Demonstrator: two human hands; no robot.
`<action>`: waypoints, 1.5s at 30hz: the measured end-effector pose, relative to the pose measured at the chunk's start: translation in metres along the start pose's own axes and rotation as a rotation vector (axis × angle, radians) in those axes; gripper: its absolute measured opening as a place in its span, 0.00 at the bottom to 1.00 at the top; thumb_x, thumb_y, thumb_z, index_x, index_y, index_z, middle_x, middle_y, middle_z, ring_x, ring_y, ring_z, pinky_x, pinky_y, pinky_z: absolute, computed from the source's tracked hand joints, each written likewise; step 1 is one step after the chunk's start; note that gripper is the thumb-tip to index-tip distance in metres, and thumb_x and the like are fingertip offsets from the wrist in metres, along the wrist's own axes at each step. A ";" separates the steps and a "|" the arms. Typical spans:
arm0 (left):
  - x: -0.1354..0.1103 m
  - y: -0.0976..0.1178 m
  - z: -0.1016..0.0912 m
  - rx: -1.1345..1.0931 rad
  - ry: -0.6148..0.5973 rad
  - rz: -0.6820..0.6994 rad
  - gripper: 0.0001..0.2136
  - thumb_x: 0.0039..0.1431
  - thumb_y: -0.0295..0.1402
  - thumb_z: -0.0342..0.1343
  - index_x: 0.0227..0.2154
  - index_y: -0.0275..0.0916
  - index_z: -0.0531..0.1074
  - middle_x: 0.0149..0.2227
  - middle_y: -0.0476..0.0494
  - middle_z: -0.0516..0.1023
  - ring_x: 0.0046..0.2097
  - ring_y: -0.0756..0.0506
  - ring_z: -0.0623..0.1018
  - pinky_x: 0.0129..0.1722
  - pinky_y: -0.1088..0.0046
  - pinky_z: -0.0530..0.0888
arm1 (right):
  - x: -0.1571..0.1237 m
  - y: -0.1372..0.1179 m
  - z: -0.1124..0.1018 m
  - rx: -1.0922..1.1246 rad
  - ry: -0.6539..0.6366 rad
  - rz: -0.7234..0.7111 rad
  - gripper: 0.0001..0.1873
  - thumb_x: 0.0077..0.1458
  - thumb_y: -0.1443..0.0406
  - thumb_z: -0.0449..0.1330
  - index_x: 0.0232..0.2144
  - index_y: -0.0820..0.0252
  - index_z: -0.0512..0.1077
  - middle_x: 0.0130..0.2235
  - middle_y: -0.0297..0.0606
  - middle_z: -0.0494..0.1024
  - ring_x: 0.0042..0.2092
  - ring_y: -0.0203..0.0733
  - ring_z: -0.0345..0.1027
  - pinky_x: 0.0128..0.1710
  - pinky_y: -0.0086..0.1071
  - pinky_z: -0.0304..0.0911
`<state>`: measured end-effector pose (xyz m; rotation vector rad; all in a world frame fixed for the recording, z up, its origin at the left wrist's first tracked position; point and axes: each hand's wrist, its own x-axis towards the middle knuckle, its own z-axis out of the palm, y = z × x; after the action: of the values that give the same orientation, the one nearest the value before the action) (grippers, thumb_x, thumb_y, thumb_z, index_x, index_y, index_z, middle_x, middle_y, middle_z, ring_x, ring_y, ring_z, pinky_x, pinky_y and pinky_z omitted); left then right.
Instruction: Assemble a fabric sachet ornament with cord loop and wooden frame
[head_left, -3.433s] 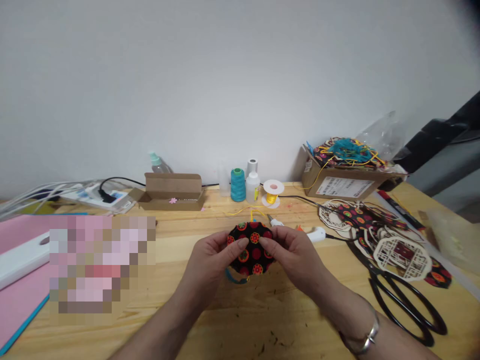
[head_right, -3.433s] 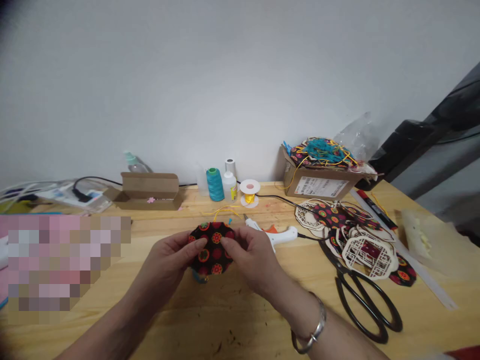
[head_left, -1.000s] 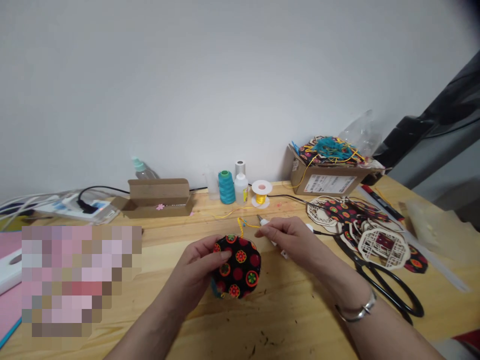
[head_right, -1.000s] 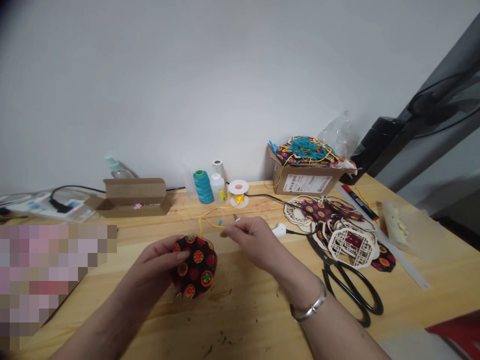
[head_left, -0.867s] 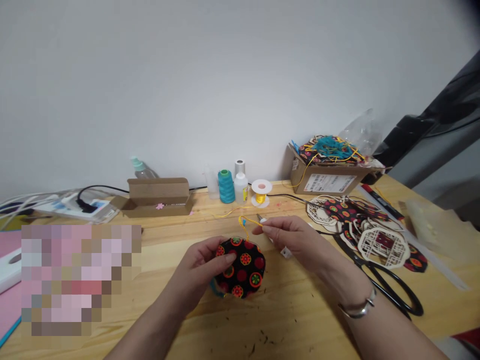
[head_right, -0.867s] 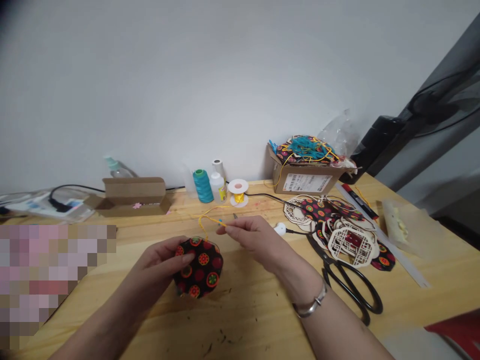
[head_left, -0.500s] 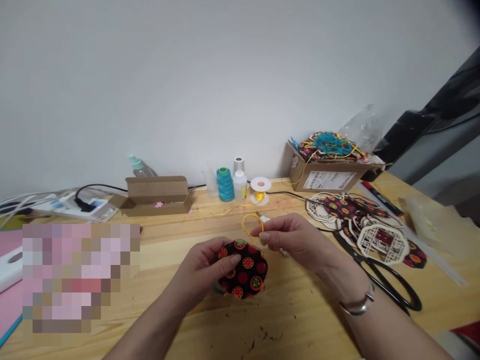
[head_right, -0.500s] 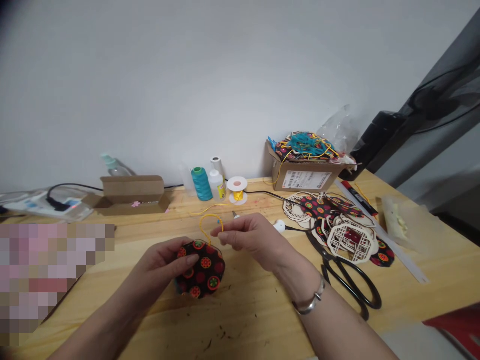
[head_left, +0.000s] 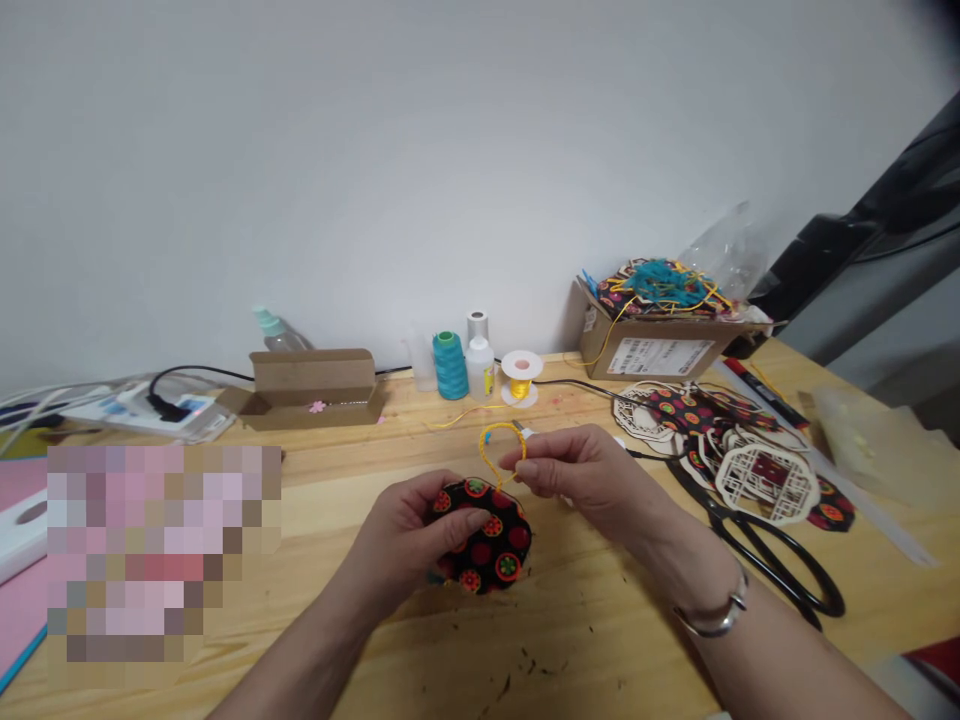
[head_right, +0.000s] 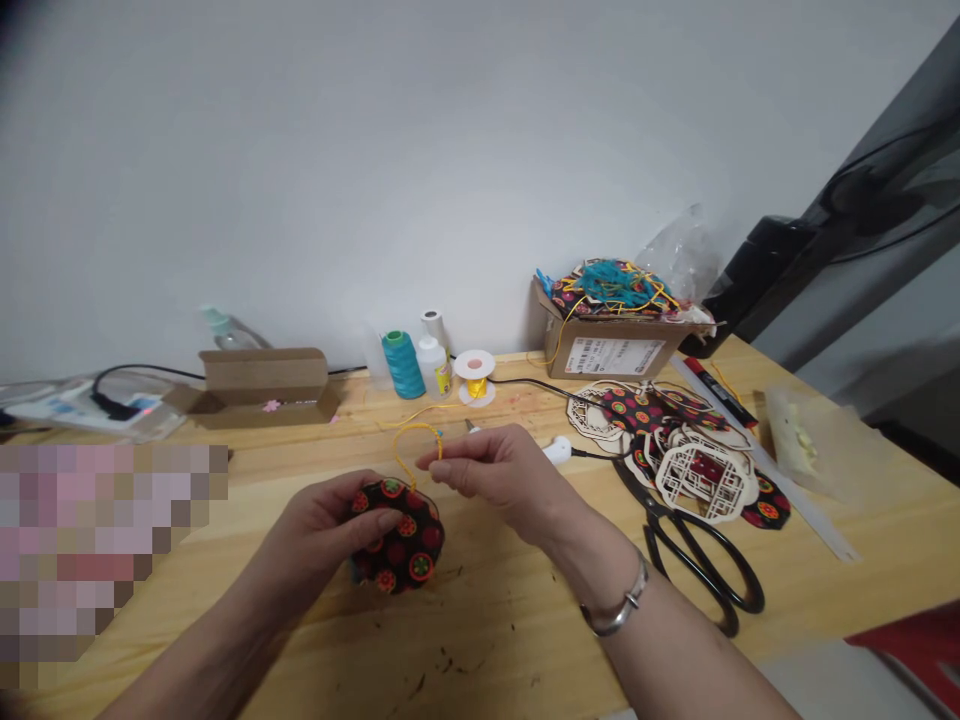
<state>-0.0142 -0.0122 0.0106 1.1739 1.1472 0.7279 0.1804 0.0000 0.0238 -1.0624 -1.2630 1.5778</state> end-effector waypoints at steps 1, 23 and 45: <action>0.000 0.001 0.000 -0.004 0.007 0.004 0.09 0.45 0.36 0.63 0.29 0.37 0.76 0.25 0.43 0.80 0.23 0.48 0.75 0.20 0.77 0.69 | 0.000 -0.001 0.000 -0.009 -0.003 -0.015 0.09 0.43 0.64 0.64 0.30 0.58 0.79 0.20 0.29 0.68 0.23 0.28 0.52 0.25 0.27 0.49; 0.000 0.000 -0.001 0.049 0.000 0.007 0.10 0.46 0.37 0.62 0.30 0.36 0.75 0.25 0.47 0.79 0.23 0.51 0.73 0.20 0.79 0.68 | 0.001 0.004 0.002 0.043 -0.092 -0.045 0.05 0.44 0.64 0.65 0.28 0.55 0.79 0.24 0.30 0.75 0.26 0.29 0.58 0.33 0.29 0.55; 0.000 -0.002 0.002 0.041 0.063 0.004 0.11 0.46 0.38 0.62 0.31 0.37 0.75 0.24 0.48 0.79 0.22 0.51 0.73 0.18 0.80 0.67 | 0.001 0.003 0.010 -0.164 0.019 -0.111 0.18 0.53 0.55 0.55 0.22 0.62 0.73 0.23 0.32 0.67 0.26 0.31 0.53 0.27 0.29 0.50</action>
<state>-0.0130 -0.0135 0.0092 1.1957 1.2177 0.7523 0.1699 -0.0026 0.0218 -1.0864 -1.4331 1.3973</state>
